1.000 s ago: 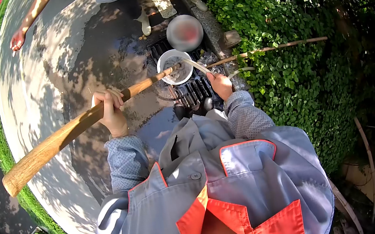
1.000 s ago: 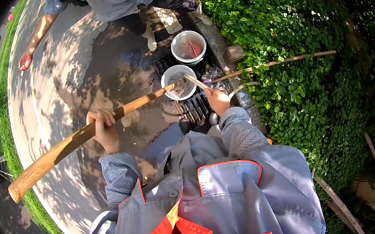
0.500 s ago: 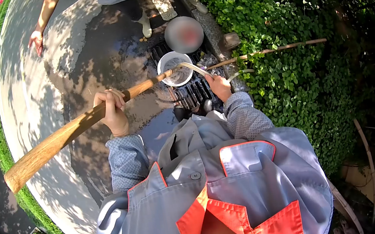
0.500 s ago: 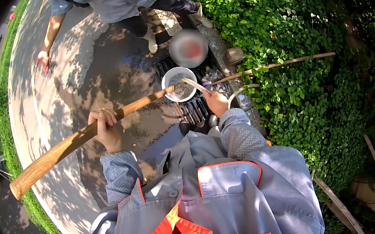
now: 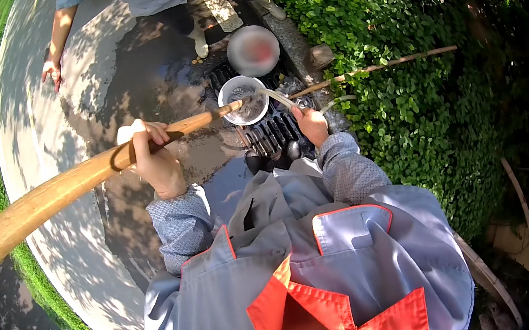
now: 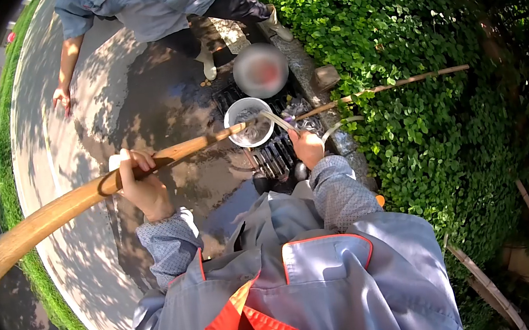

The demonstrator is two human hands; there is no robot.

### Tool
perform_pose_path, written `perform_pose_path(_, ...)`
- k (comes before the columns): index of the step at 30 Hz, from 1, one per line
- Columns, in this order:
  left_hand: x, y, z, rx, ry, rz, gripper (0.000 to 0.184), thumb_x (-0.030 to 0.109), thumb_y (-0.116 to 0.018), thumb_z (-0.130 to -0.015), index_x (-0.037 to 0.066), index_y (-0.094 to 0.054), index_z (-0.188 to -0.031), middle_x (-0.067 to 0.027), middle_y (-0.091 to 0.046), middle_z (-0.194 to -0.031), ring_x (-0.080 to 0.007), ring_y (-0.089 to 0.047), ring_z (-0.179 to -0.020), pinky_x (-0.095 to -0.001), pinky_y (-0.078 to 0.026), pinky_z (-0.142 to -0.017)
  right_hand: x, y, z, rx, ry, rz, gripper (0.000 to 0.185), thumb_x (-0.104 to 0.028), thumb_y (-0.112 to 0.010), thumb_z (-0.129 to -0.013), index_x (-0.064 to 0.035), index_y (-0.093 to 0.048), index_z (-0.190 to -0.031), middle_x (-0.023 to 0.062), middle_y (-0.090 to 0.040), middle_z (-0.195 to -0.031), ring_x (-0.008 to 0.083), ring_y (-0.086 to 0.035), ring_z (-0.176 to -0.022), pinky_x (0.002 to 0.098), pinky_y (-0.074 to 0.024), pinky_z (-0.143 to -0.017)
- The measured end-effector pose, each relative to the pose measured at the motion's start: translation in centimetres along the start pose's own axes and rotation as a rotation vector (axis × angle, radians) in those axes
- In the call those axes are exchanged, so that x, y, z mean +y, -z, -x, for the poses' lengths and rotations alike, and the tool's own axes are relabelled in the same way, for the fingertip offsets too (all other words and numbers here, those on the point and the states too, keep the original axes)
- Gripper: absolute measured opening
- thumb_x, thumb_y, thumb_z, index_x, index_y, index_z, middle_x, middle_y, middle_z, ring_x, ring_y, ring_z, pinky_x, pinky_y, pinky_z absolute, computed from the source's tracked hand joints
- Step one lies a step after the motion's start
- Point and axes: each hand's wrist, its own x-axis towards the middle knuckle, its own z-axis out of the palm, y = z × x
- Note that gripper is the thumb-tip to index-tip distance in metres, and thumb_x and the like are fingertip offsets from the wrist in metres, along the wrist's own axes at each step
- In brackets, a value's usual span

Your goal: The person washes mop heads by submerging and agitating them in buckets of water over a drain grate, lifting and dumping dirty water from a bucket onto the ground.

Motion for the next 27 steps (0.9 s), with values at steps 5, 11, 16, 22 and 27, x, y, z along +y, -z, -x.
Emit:
perform_pose_path(5, 12.7, -4.5, -2.1, -0.385, -0.225, 0.061, 0.028, 0.022, -0.042, -0.091, 0.010, -0.036, -0.067, -0.0027, -0.034, -0.053, -0.0148, -0.030, -0.044, -0.0318, -0.036, -0.053, -0.6, 0.8, -1.9, -0.117, -0.034, -0.025, 0.052, -0.051, -0.050, -0.090, -0.0030, -0.065, -0.076, 0.0206, -0.064, -0.067, 0.0381, -0.064, -0.063, 0.0460, -0.0519, -0.060)
perform_pose_path(11, 16.7, -3.7, -3.0, -0.711, -0.312, 0.188, 0.024, 0.027, -0.053, -0.081, 0.013, -0.043, -0.065, 0.0034, -0.047, -0.046, -0.0077, -0.042, -0.035, -0.0201, -0.038, -0.039, -1.7, 2.9, -2.5, -0.274, -0.114, -0.130, 0.056, -0.052, -0.045, -0.092, -0.0004, -0.066, -0.091, 0.0262, -0.065, -0.084, 0.0425, -0.063, -0.084, 0.0482, -0.0500, -0.077)
perform_pose_path(16, 8.1, 0.8, -3.4, -0.499, -0.066, 0.021, 0.016, 0.009, -0.053, -0.089, 0.004, -0.045, -0.076, -0.0087, -0.049, -0.064, -0.0186, -0.047, -0.055, -0.0336, -0.046, -0.071, -2.1, 2.9, -3.2, -0.393, -0.190, -0.129, 0.057, -0.053, -0.043, -0.092, 0.0001, -0.065, -0.099, 0.0267, -0.065, -0.091, 0.0430, -0.061, -0.091, 0.0481, -0.0477, -0.084)
perform_pose_path(22, 3.8, 2.0, -1.1, 0.227, -0.114, -0.117, 0.025, 0.008, -0.052, -0.092, 0.007, -0.041, -0.070, -0.0011, -0.040, -0.059, -0.0108, -0.039, -0.053, -0.0272, -0.040, -0.058, -2.3, 2.0, -3.7, -0.427, -0.239, -0.094, 0.056, -0.055, -0.044, -0.091, -0.0047, -0.067, -0.097, 0.0221, -0.066, -0.095, 0.0407, -0.062, -0.093, 0.0476, -0.0478, -0.084)
perform_pose_path(27, 2.8, 3.0, -0.2, 0.290, -0.112, -0.086, 0.029, 0.005, -0.047, -0.090, 0.009, -0.036, -0.063, 0.0017, -0.030, -0.056, -0.0090, -0.029, -0.050, -0.0258, -0.032, -0.052, -2.5, 1.1, -3.7, -0.420, -0.229, -0.086, 0.056, -0.055, -0.044, -0.091, -0.0040, -0.066, -0.096, 0.0230, -0.066, -0.093, 0.0403, -0.063, -0.091, 0.0476, -0.0482, -0.084)
